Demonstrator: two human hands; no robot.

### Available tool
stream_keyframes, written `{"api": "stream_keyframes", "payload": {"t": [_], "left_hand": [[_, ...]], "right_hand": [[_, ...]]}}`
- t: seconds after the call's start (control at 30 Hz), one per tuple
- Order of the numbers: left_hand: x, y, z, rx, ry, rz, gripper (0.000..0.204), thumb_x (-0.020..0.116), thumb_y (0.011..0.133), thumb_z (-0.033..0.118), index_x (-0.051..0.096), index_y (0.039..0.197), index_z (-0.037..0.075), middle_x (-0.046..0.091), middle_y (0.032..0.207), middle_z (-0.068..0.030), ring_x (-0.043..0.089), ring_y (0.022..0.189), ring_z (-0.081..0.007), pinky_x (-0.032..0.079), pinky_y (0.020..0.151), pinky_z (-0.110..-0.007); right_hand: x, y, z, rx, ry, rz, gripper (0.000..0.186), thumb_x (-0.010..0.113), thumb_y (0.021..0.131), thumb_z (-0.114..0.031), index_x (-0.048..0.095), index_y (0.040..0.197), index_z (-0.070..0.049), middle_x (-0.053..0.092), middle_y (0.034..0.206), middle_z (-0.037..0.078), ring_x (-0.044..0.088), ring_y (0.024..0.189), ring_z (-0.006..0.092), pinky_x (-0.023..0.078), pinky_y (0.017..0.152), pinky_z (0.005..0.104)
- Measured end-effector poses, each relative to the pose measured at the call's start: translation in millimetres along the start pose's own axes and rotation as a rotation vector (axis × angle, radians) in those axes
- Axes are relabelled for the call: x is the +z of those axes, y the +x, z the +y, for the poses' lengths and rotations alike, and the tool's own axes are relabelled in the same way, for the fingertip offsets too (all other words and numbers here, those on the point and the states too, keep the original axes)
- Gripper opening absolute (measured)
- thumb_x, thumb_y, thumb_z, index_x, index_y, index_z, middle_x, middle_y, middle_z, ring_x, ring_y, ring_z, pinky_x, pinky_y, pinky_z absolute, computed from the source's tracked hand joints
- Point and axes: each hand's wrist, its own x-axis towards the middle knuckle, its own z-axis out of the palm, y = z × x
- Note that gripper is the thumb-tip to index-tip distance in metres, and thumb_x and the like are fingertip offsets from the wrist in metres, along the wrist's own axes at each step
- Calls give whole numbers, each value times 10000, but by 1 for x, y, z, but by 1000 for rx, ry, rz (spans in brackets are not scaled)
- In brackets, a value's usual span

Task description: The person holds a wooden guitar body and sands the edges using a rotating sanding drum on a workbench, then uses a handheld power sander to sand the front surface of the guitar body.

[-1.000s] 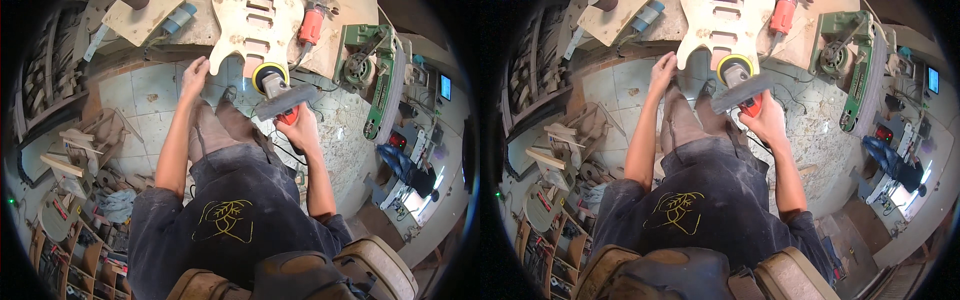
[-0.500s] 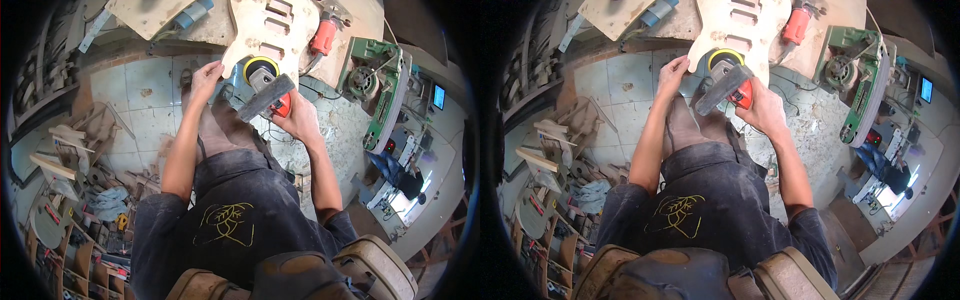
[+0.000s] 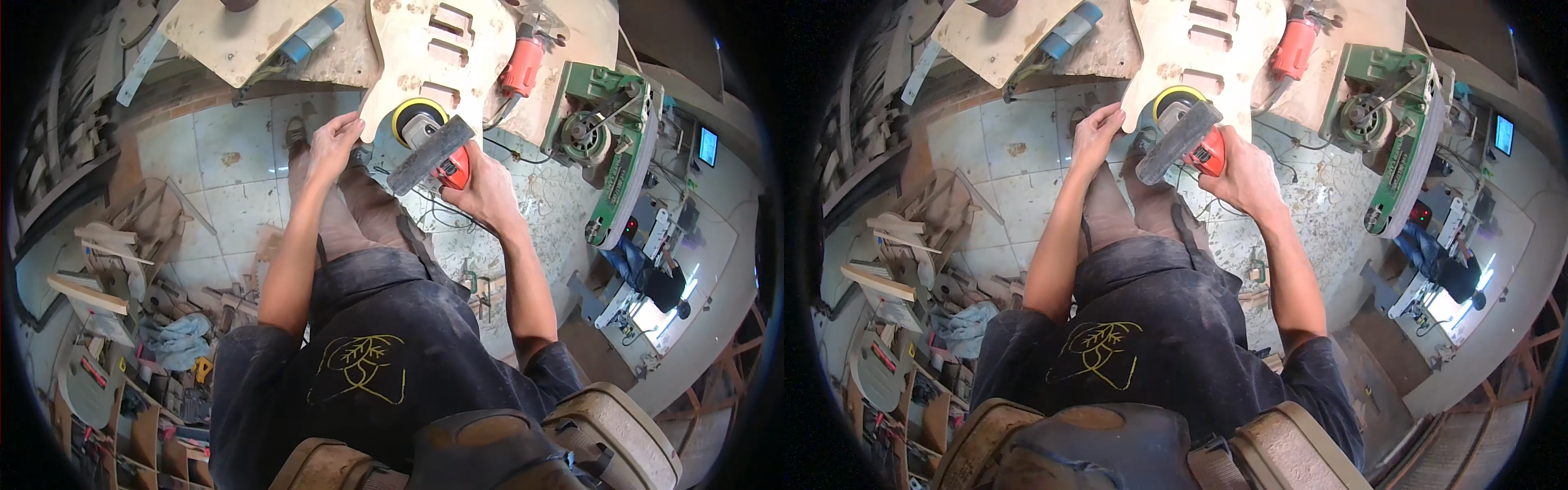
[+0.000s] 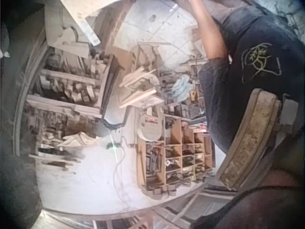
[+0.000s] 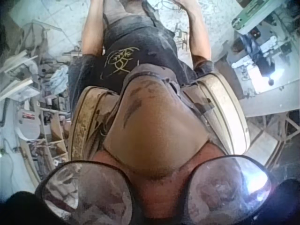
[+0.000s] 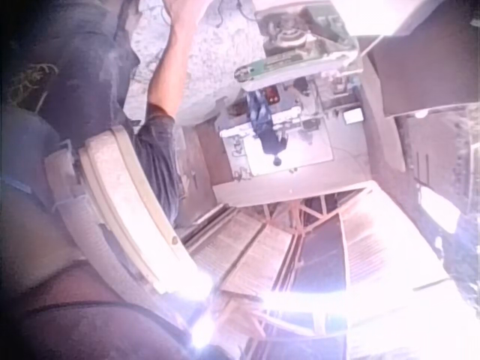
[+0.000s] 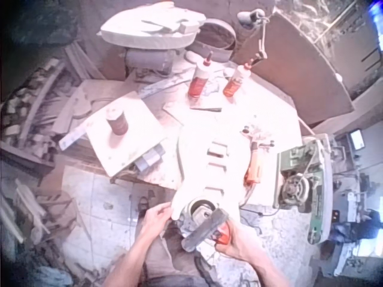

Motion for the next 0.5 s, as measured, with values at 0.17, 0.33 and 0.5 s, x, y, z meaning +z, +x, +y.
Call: {"api": "stream_keyframes", "payload": {"t": [0.17,0.33,0.5], "left_hand": [[0,2,-2,-13,-37,-28,526,701,946,302,593,1308,-64,689,1152,-143,667,1026,-163,551,899,-311],[-3,4,-1,-35,14,-50,524,698,948,301,590,1311,-62,690,1160,-136,669,1025,-163,548,913,-313],[-5,5,-1,-51,11,-64,518,698,948,294,587,1317,-52,689,1167,-134,671,1025,-161,545,918,-309]], "right_hand": [[-1,0,-2,58,11,-9,609,734,662,-232,530,1181,13,671,920,286,654,902,467,519,810,503],[-2,-8,-9,103,15,-14,574,735,660,-224,534,1142,14,673,895,283,659,887,468,523,798,506],[3,-9,-13,93,48,6,559,731,660,-215,532,1130,13,672,887,278,657,884,471,525,799,508]]}}
